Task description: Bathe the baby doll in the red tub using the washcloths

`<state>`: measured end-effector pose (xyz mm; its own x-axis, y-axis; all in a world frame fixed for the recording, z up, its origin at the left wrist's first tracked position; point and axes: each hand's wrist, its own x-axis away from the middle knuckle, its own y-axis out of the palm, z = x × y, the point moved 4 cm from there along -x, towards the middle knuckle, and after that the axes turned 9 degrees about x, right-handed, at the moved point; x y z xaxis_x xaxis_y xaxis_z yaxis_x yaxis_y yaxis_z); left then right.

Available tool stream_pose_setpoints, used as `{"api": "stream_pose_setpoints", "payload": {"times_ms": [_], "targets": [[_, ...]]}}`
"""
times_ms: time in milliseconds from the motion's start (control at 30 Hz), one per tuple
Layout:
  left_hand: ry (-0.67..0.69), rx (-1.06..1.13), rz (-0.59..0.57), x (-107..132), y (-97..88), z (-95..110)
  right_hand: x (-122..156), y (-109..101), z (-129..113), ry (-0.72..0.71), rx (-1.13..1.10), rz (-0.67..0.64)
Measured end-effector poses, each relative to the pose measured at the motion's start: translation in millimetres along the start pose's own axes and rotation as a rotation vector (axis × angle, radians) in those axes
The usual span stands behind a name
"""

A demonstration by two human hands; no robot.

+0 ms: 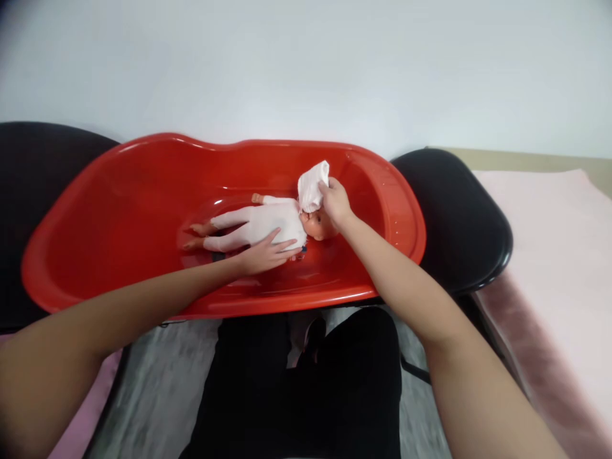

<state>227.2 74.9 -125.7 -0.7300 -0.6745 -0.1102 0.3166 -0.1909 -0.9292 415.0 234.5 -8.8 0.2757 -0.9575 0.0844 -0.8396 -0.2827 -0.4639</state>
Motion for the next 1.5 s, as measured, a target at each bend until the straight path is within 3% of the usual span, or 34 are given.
{"api": "stream_pose_setpoints", "payload": {"times_ms": [133,400,500,600,667,767,867,933,967,1033,1200,1367,1500], "targets": [[-0.038,-0.119,-0.013,4,-9.4,-1,-3,-2,6,-0.007,-0.045,0.031],[-0.123,-0.406,-0.039,9,-22.8,-24,-12,1,23,-0.069,-0.122,0.177],[-0.155,-0.422,0.01,10,-33.4,-27,-11,-3,23,-0.145,-0.009,0.206],[-0.177,-0.422,0.059,11,-46.2,-28,-4,-7,14,-0.3,0.247,0.222],[-0.212,-0.406,0.071,9,-53.6,-30,4,-3,3,-0.514,0.47,0.175],[-0.299,-0.396,0.108,3,-63.1,-35,24,21,-6,-1.046,0.837,-0.057],[-0.428,-0.387,0.086,-2,-69.2,-41,49,56,12,-1.626,1.071,-0.344],[-0.418,-0.383,0.099,-3,-74.2,-40,59,76,33,-1.873,1.14,-0.417],[-0.395,-0.389,0.125,-2,-77.6,-38,60,85,43,-1.931,1.171,-0.412],[-0.374,-0.415,0.177,-1,-84.8,-34,53,101,58,-1.941,1.249,-0.366],[-0.404,-0.471,0.18,-3,-94.5,-29,8,128,72,-1.751,1.505,-0.282],[-0.404,-0.445,0.184,-6,-95.7,-27,-11,143,91,-1.598,1.639,-0.456],[-0.391,-0.44,0.184,-6,-94.0,-28,-5,142,101,-1.568,1.522,-0.509]]}}
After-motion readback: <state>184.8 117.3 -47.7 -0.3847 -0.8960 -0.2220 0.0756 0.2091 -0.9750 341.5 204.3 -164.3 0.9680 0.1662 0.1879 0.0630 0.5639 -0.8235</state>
